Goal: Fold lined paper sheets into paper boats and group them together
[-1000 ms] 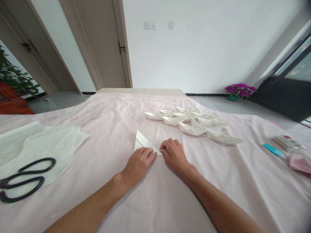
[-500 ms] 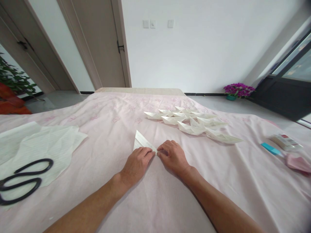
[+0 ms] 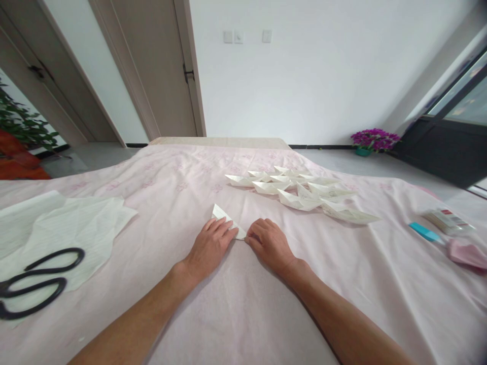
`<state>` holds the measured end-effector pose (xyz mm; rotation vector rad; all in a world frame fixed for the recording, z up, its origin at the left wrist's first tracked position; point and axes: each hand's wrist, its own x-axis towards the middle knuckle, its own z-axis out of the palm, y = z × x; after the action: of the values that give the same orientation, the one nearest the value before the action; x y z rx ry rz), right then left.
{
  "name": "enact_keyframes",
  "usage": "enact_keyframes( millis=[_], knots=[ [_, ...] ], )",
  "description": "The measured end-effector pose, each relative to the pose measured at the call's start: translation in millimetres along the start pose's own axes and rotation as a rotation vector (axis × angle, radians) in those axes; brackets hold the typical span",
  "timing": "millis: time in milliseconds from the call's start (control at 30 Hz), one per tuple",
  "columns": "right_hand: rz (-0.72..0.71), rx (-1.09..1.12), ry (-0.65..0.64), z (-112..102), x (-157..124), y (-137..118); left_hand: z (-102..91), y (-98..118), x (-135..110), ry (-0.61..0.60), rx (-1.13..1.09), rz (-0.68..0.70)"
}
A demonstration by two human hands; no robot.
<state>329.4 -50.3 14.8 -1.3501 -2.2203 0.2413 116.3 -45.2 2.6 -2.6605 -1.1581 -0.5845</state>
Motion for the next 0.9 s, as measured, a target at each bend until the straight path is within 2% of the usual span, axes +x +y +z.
enact_keyframes(
  millis=[133,233,400,500,633,700,800,900],
  knots=[
    [0.014,0.078,0.028,1,1,2,-6.4,-3,5,-0.015,0.017,-0.006],
    [0.046,0.177,0.050,2,1,2,-9.8,-8,8,0.030,0.009,0.004],
    [0.168,0.425,0.156,6,1,2,-22.3,-7,14,0.062,-0.007,0.008],
    [0.205,0.519,0.299,6,3,-1,-39.3,1,19,-0.018,0.011,-0.051],
    [0.170,0.575,0.446,3,4,-6,-70.9,13,27,-0.209,-0.055,-0.281],
    [0.127,0.603,0.472,-2,3,-9,-87.8,17,30,-0.275,-0.140,-0.376],
    [0.089,0.665,0.461,-8,2,-16,-109.1,20,33,-0.323,-0.439,-0.421],
    [0.140,0.788,0.401,-11,3,-19,-115.8,16,32,-0.351,-0.728,-0.466]
  ],
)
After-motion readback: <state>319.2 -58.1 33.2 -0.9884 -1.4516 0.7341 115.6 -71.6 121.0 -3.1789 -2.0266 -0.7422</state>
